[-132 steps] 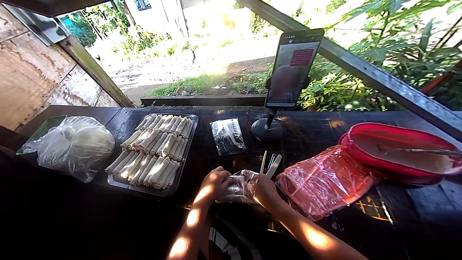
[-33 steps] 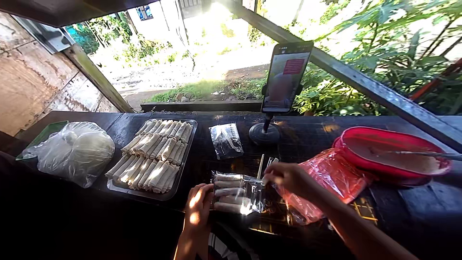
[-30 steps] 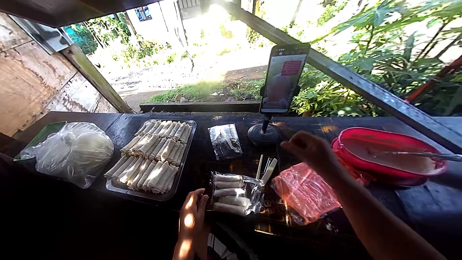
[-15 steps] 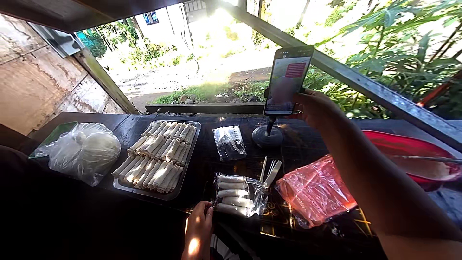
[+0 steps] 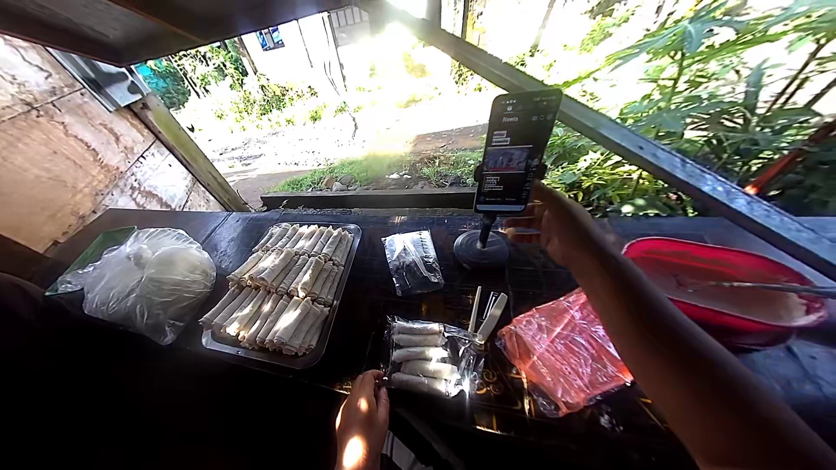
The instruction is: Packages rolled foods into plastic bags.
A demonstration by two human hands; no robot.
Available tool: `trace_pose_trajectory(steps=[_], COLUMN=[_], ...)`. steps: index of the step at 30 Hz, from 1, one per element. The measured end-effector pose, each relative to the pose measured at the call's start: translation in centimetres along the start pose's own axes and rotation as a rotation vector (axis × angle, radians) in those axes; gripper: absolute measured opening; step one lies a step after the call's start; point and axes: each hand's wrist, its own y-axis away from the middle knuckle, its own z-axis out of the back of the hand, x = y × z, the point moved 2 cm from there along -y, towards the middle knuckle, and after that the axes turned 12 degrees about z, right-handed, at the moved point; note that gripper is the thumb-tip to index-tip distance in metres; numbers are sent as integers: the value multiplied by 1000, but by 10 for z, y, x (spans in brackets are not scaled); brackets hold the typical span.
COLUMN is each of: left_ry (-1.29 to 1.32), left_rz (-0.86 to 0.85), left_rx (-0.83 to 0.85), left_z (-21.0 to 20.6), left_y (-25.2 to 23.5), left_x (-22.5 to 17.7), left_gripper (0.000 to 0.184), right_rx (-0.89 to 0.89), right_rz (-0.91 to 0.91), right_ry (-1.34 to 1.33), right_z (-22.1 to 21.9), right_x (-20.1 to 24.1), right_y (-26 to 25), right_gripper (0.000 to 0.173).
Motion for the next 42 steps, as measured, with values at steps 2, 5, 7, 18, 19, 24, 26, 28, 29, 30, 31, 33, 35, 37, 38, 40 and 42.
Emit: trace_pose_trajectory(steps=[2, 5, 7, 18, 19, 24, 26, 28, 29, 30, 31, 33, 35, 37, 38, 40, 42], left_ry=[-24, -75, -106, -122, -82, 104, 159, 163, 158, 153, 154, 139, 150, 164, 161, 146, 134], left_rz=[-29, -190, -338, -305, -304, -230, -391, -530, -581, -620, -642, -651, -654, -651, -647, -638, -637], left_rx=[-18, -251, -444, -493, -504, -258, -326, -416, -457, -498, -534, -602, -641, -664, -674, -691, -707], left_z=[-1, -10, -17, 16, 17, 13, -6, -28, -37, -45, -52, -60, -65, -65, -65, -65, -66], left_y=[3, 4, 0, -46, -44, -4, 12, 25, 29, 32, 34, 34, 32, 31, 31, 31, 34], left_x=[0, 4, 8, 1, 1, -2, 2, 2, 2, 1, 0, -1, -2, -2, -2, -3, -4], left_gripper=[31, 20, 12, 16, 17, 39, 44, 50, 51, 52, 54, 48, 33, 21, 16, 11, 9], right_rx=[22, 160, 278, 654, 666, 734, 795, 874, 912, 946, 983, 994, 878, 703, 615, 490, 444], right_rz=[14, 35, 48, 337, 376, 491, 557, 646, 656, 646, 622, 677, 861, 1023, 1085, 1155, 1175], right_ry=[98, 231, 311, 671, 675, 645, 608, 585, 584, 592, 617, 681, 717, 738, 757, 780, 779], right_z=[-4, -10, -16, -32, -33, -39, -44, -50, -54, -57, -60, -63, -64, -66, -68, -70, -71], right_x=[-9, -22, -27, -41, -43, -53, -58, -66, -69, -71, -72, -78, -89, -101, -106, -112, -114], right_y=[17, 39, 51, 90, 94, 122, 135, 148, 155, 161, 167, 175, 179, 179, 179, 178, 178], right_gripper=[48, 47, 46, 26, 25, 24, 32, 48, 56, 62, 68, 72, 63, 46, 36, 24, 23])
